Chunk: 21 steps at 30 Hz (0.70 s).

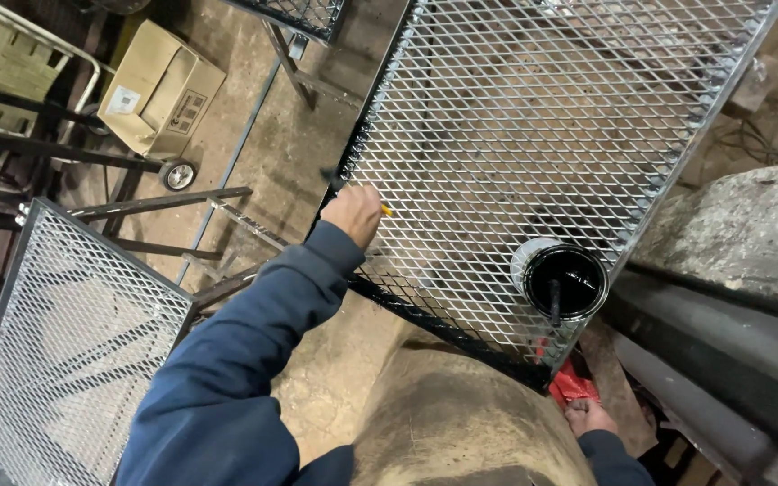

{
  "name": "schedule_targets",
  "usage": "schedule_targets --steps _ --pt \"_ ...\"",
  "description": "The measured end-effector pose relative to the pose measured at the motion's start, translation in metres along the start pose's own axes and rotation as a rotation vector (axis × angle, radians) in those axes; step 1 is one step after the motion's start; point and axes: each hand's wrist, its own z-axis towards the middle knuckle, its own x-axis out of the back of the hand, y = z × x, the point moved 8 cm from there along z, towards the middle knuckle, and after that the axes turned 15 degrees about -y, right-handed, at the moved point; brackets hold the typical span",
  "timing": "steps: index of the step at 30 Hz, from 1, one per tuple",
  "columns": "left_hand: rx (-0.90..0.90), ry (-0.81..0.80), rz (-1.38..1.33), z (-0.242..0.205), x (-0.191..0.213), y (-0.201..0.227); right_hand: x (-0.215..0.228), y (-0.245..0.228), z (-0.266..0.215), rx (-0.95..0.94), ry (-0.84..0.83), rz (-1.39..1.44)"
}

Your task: Painting metal mesh frames with black paint using a brush.

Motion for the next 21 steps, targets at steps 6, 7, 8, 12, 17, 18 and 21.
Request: schedule_targets --steps 6,7,8,12,17,18,21 --pt "0.2 -0.114 -0.423 0.042 0.026 -0.07 -0.01 -0.005 -0.013 0.01 0.007 0.031" --pt "0.178 -0.091 -0.419 0.062 0.02 -0.084 -0.011 -0.006 -0.017 0.01 0.001 0.038" --pt "0.156 -0.068 -0.416 0.082 0.013 -0.097 -0.012 -0.007 -0.022 0.009 -0.005 0.045" --pt "0.136 0.061 -0.414 0.104 0.051 -0.103 -0.027 0.002 -0.033 0.014 0.002 0.054" --pt "-0.193 0.362 -0.635 0.037 0.093 -0.079 -0.048 0.029 -0.001 0.319 0.064 0.097" --pt "-0.191 0.362 -0.628 0.021 0.076 -0.082 -0.048 0.023 0.002 0.325 0.061 0.099" --pt "-0.173 0.311 -0.723 -0.027 0.036 -0.09 -0.038 -0.007 0.0 0.232 0.07 0.014"
